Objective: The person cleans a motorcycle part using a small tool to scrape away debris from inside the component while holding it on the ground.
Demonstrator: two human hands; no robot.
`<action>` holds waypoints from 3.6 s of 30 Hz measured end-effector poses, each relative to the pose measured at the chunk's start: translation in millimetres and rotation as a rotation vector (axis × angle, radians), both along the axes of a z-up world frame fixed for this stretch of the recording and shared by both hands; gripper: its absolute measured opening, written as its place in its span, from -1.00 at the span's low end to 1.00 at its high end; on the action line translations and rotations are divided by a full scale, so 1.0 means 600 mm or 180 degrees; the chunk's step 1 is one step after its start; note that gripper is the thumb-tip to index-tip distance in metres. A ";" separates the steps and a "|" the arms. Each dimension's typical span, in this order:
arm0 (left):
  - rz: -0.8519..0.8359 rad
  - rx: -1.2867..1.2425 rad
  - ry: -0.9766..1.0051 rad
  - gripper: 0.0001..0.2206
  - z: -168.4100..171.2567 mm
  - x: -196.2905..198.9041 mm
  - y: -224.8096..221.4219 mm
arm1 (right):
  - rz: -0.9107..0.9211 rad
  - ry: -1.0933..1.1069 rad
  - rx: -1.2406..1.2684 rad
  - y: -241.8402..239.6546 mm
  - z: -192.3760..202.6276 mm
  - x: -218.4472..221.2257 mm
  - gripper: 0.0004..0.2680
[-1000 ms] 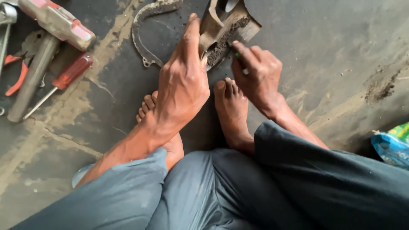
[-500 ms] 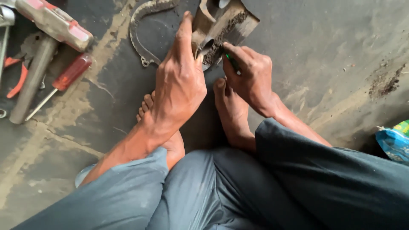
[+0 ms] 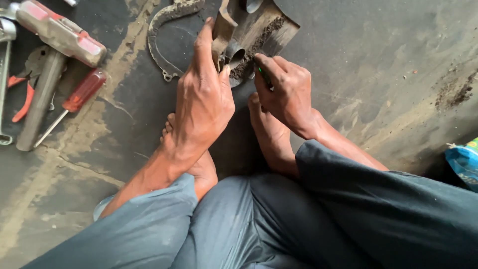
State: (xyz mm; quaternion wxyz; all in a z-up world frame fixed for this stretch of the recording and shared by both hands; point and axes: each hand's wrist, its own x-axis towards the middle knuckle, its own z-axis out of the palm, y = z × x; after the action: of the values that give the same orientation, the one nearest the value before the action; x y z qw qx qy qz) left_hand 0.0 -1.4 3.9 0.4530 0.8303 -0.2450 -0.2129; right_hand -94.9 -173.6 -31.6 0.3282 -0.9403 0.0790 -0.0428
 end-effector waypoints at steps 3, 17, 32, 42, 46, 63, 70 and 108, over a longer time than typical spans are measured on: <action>-0.0056 -0.0048 -0.0097 -0.41 0.001 0.000 0.003 | -0.0166 -0.0026 0.0283 0.008 0.000 -0.002 -0.85; -0.0055 0.0014 -0.0187 -0.42 -0.007 -0.004 0.002 | -0.0074 -0.0171 -0.0028 -0.021 -0.014 -0.004 -0.89; -0.0069 -0.0006 -0.0140 -0.41 -0.004 -0.001 0.002 | -0.0017 -0.0195 -0.0193 -0.030 -0.016 -0.016 -0.84; -0.0063 -0.0041 -0.0101 -0.41 -0.005 -0.004 0.005 | -0.0023 -0.0220 -0.0601 -0.032 -0.023 -0.018 -0.86; -0.0021 0.0048 0.0048 -0.40 -0.004 -0.004 0.003 | 0.0014 -0.0138 -0.0393 -0.004 -0.022 -0.024 -0.85; -0.0080 0.0024 -0.0032 -0.41 -0.003 -0.006 0.006 | -0.0018 -0.0276 -0.0696 -0.024 -0.015 -0.031 -0.88; -0.0105 0.0032 -0.0199 -0.39 -0.004 -0.001 0.002 | 0.0107 -0.0228 -0.0536 -0.012 -0.014 -0.030 -0.83; -0.0045 0.0082 0.0039 -0.44 -0.002 -0.001 0.007 | 0.0232 0.0077 0.1179 0.028 0.004 0.003 -0.84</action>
State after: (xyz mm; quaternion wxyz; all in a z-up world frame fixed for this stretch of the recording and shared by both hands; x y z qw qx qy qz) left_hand -0.7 2.7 2.5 0.4423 0.8330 -0.2452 -0.2243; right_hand -92.8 -157.0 -29.4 0.4960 -0.8665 0.0554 -0.0043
